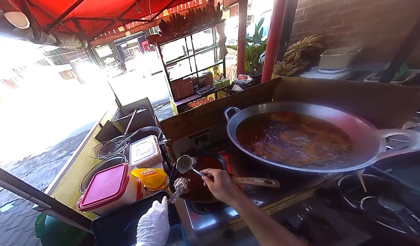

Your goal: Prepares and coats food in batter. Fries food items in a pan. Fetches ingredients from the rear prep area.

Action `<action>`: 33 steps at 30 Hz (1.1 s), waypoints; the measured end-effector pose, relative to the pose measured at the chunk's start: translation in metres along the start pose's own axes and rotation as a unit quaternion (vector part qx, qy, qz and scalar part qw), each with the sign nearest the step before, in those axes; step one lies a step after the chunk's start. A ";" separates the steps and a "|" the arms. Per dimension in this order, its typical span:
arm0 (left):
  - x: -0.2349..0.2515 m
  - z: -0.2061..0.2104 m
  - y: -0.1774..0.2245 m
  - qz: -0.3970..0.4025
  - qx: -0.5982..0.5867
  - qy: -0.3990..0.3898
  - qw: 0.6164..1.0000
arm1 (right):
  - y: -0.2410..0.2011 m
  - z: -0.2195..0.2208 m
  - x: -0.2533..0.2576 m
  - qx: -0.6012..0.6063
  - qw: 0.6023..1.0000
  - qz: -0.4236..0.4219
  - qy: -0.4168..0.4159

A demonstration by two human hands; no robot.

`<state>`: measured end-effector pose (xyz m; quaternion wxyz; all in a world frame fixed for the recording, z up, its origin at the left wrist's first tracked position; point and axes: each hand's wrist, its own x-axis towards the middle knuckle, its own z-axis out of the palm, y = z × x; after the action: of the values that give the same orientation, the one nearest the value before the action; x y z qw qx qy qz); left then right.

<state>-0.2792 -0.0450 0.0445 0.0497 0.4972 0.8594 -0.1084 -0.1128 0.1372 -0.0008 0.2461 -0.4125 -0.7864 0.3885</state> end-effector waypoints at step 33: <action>0.012 -0.004 -0.065 -0.047 -0.135 0.006 0.990 | 0.007 -0.023 -0.131 0.416 0.908 0.050 -0.024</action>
<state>-0.3414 -0.0650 0.0551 0.1063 0.4457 0.8888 0.0096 -0.0229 0.0385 -0.0019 0.3570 -0.3022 -0.5375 0.7016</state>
